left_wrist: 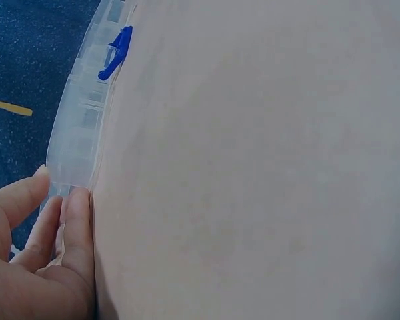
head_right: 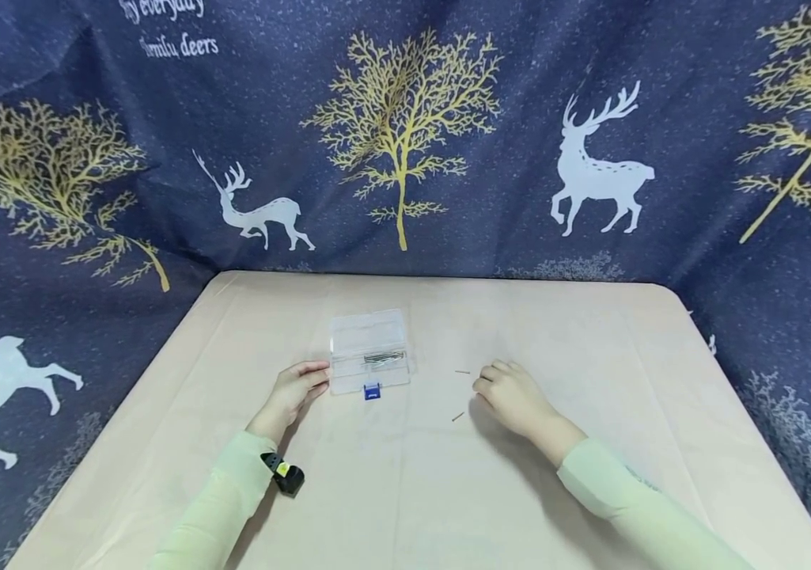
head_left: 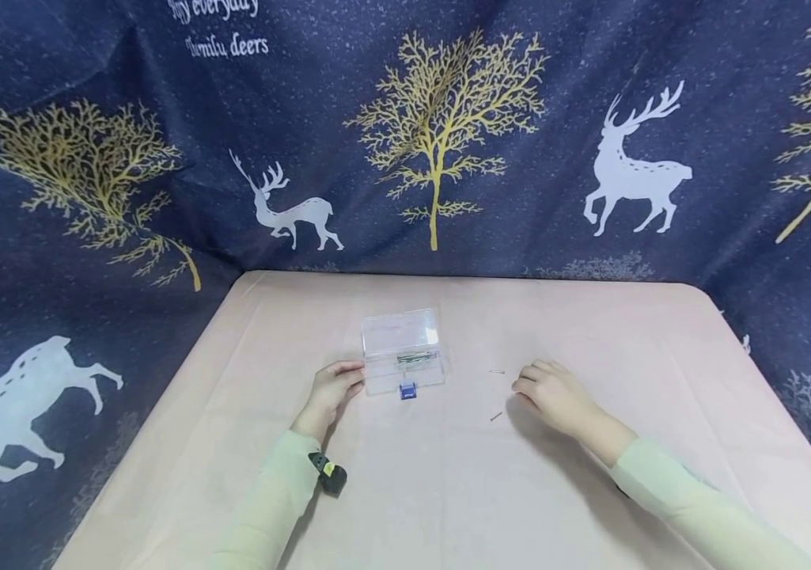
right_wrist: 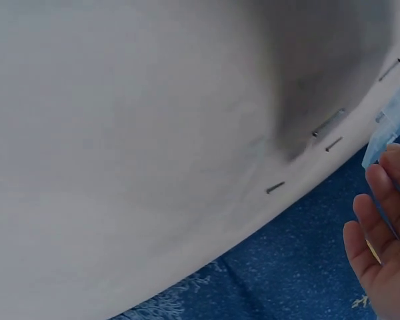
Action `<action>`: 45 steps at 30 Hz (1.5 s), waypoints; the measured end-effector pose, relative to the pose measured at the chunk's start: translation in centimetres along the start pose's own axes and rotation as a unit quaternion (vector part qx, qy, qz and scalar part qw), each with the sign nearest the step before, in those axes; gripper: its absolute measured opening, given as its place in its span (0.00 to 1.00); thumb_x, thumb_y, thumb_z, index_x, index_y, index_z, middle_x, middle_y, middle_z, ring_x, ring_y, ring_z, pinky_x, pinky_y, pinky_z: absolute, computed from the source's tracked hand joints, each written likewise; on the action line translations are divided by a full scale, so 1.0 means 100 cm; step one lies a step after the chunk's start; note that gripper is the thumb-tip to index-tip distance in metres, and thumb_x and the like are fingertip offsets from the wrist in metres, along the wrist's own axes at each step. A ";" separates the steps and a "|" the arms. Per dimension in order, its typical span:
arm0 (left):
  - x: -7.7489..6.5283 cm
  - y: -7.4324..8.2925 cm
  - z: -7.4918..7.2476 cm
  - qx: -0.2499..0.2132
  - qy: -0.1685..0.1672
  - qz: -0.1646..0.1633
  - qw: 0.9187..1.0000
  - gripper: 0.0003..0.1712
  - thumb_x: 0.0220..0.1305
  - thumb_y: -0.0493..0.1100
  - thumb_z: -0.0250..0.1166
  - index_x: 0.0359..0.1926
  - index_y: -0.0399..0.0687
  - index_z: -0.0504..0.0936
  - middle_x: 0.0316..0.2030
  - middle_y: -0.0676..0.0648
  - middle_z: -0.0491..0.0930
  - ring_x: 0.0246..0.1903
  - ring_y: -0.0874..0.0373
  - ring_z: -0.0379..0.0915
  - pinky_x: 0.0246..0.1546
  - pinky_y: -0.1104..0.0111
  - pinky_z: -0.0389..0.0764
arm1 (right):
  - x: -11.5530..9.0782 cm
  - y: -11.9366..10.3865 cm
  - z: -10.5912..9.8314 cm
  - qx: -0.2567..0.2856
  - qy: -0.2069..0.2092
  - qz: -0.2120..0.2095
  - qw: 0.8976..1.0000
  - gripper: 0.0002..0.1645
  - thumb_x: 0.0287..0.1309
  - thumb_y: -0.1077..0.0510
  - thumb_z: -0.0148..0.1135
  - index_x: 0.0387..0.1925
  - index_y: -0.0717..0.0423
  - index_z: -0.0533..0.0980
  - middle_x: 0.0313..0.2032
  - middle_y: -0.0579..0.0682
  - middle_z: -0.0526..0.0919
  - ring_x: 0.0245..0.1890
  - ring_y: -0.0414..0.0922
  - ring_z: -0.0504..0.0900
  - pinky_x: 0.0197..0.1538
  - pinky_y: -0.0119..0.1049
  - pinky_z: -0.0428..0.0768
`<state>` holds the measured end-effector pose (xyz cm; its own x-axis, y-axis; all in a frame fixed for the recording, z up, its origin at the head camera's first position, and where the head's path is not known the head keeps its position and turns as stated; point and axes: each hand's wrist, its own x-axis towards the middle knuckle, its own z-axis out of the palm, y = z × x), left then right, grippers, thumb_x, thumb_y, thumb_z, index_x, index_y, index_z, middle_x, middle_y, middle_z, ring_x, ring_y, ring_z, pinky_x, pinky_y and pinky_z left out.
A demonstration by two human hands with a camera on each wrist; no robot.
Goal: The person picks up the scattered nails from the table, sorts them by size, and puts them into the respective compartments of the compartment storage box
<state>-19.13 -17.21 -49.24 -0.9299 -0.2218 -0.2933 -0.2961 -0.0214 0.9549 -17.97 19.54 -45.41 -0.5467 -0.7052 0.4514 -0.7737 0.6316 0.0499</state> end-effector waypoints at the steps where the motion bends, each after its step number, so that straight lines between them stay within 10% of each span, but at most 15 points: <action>1: 0.000 0.000 0.000 0.001 0.000 0.001 1.000 0.16 0.59 0.27 0.59 0.49 0.25 0.77 0.48 0.33 0.78 0.36 0.62 0.78 0.44 0.73 0.85 | -0.002 -0.001 0.000 0.000 -0.003 0.003 1.000 0.07 0.42 0.65 0.70 0.26 0.56 0.80 0.28 0.48 0.80 0.31 0.46 0.76 0.37 0.41 0.80; 26: -0.004 0.004 -0.002 0.009 -0.003 0.002 1.000 0.16 0.60 0.28 0.59 0.50 0.26 0.76 0.48 0.35 0.79 0.37 0.62 0.78 0.46 0.73 0.84 | -0.036 -0.004 -0.002 -0.045 -0.079 0.065 0.994 0.06 0.44 0.63 0.71 0.27 0.56 0.81 0.29 0.47 0.82 0.33 0.45 0.78 0.38 0.39 0.82; 45: -0.002 0.002 -0.001 0.013 0.000 -0.003 1.000 0.16 0.60 0.28 0.59 0.50 0.28 0.77 0.48 0.35 0.79 0.37 0.62 0.77 0.45 0.72 0.84 | -0.033 -0.003 0.011 -0.124 -0.054 0.005 0.991 0.11 0.34 0.66 0.75 0.24 0.58 0.80 0.27 0.50 0.82 0.30 0.45 0.78 0.33 0.36 0.80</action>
<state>-18.92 -17.30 -49.00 -0.9278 -0.2220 -0.2999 -0.3083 0.0031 0.9513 -16.30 21.31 -47.85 -0.5945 -0.7210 0.3561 -0.6731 0.6884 0.2701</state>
